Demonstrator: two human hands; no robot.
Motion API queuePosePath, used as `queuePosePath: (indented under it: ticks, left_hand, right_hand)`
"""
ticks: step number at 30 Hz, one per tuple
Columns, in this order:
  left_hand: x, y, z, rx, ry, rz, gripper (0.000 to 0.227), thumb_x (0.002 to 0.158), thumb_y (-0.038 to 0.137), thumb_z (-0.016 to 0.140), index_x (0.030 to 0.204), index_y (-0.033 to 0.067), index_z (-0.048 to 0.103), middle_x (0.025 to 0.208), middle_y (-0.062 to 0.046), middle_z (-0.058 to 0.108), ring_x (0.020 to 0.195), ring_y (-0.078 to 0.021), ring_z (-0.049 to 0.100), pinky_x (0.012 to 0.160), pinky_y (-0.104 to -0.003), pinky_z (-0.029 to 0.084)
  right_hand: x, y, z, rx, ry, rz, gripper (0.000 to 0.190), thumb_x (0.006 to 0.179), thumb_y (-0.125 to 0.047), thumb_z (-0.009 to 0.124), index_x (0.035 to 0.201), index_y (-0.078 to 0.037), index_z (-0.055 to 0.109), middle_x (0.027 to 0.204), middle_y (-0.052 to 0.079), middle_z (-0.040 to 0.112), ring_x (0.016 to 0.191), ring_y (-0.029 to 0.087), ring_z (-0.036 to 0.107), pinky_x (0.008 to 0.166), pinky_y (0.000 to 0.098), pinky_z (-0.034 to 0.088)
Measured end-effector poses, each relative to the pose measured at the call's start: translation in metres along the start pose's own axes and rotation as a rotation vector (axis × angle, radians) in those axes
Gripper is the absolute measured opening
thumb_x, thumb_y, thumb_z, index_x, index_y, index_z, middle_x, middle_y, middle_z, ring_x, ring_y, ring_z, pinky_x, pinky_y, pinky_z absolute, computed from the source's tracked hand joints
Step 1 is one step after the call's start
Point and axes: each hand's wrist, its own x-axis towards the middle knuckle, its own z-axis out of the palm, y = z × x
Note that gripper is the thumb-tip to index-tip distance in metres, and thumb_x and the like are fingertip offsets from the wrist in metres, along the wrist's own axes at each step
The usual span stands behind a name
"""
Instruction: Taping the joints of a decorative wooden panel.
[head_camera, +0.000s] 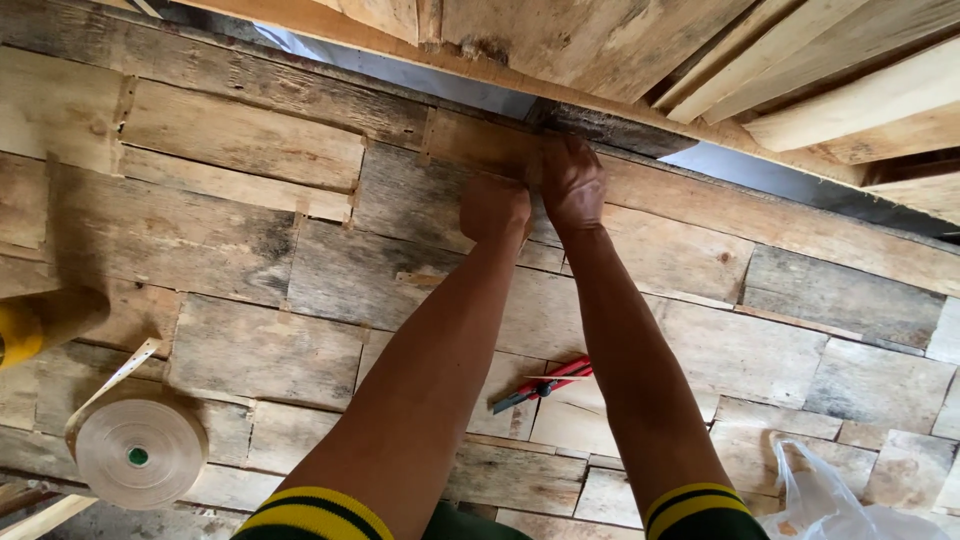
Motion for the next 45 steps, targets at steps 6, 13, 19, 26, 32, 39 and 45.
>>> queuePosePath:
  ticks: [6, 13, 19, 26, 32, 39, 45]
  left_hand:
    - [0.008, -0.007, 0.010, 0.009, -0.036, -0.028, 0.038, 0.083, 0.045, 0.077, 0.095, 0.0094, 0.080, 0.098, -0.016, 0.077, 0.089, -0.0348, 0.077, 0.075, -0.048, 0.062]
    - [0.001, -0.007, 0.007, -0.085, 0.044, 0.005, 0.042, 0.080, 0.051, 0.079, 0.096, 0.0120, 0.081, 0.097, -0.014, 0.078, 0.089, -0.0352, 0.075, 0.078, -0.047, 0.060]
    - [0.004, -0.007, 0.009, -0.001, 0.040, 0.020, 0.050, 0.075, 0.052, 0.082, 0.104, 0.0110, 0.076, 0.099, -0.014, 0.075, 0.084, -0.0327, 0.074, 0.074, -0.048, 0.060]
    - [0.002, -0.003, 0.006, 0.015, -0.034, -0.028, 0.050, 0.085, 0.054, 0.075, 0.103, 0.0079, 0.077, 0.097, -0.015, 0.077, 0.086, -0.0329, 0.077, 0.072, -0.049, 0.063]
    - [0.005, -0.010, 0.010, -0.035, 0.088, 0.096, 0.038, 0.079, 0.046, 0.075, 0.103, 0.0158, 0.080, 0.098, -0.015, 0.077, 0.093, -0.0382, 0.074, 0.077, -0.051, 0.059]
    - [0.000, -0.005, 0.003, -0.019, -0.002, 0.072, 0.049, 0.081, 0.056, 0.078, 0.099, 0.0112, 0.078, 0.097, -0.017, 0.076, 0.090, -0.0369, 0.074, 0.075, -0.050, 0.060]
    - [0.002, -0.008, 0.000, 0.011, -0.048, 0.173, 0.036, 0.078, 0.045, 0.080, 0.098, 0.0158, 0.080, 0.095, -0.014, 0.077, 0.084, -0.0339, 0.075, 0.071, -0.049, 0.060]
  right_hand:
    - [0.005, -0.016, -0.026, -0.065, -0.132, -0.175, 0.031, 0.095, -0.015, 0.067, 0.125, -0.008, 0.066, 0.127, 0.018, 0.060, 0.109, 0.039, 0.060, 0.093, 0.0486, 0.052]
    - [-0.001, -0.002, -0.030, -0.094, -0.302, -0.214, 0.055, 0.089, -0.003, 0.058, 0.144, -0.007, 0.058, 0.138, 0.020, 0.053, 0.122, 0.040, 0.053, 0.106, 0.0471, 0.046]
    - [0.002, 0.008, -0.021, -0.134, -0.309, -0.184, 0.054, 0.091, -0.003, 0.055, 0.145, -0.004, 0.051, 0.138, 0.024, 0.051, 0.125, 0.042, 0.052, 0.110, 0.0479, 0.044]
    - [0.009, 0.002, -0.035, -0.096, -0.368, -0.233, 0.067, 0.087, 0.001, 0.055, 0.153, -0.006, 0.049, 0.136, 0.022, 0.051, 0.121, 0.042, 0.053, 0.108, 0.0498, 0.045]
    - [0.008, 0.001, -0.042, -0.236, -0.399, -0.306, 0.070, 0.082, -0.006, 0.063, 0.150, -0.005, 0.050, 0.137, 0.024, 0.050, 0.118, 0.043, 0.052, 0.099, 0.0508, 0.047]
    - [-0.005, 0.007, -0.065, -0.265, -0.453, -0.462, 0.073, 0.079, -0.003, 0.068, 0.150, -0.020, 0.056, 0.152, 0.019, 0.046, 0.129, 0.037, 0.051, 0.107, 0.0463, 0.047]
    - [-0.002, 0.005, -0.072, -0.281, -0.518, -0.460, 0.074, 0.078, -0.002, 0.067, 0.148, -0.024, 0.057, 0.156, 0.018, 0.042, 0.133, 0.036, 0.048, 0.111, 0.0463, 0.045]
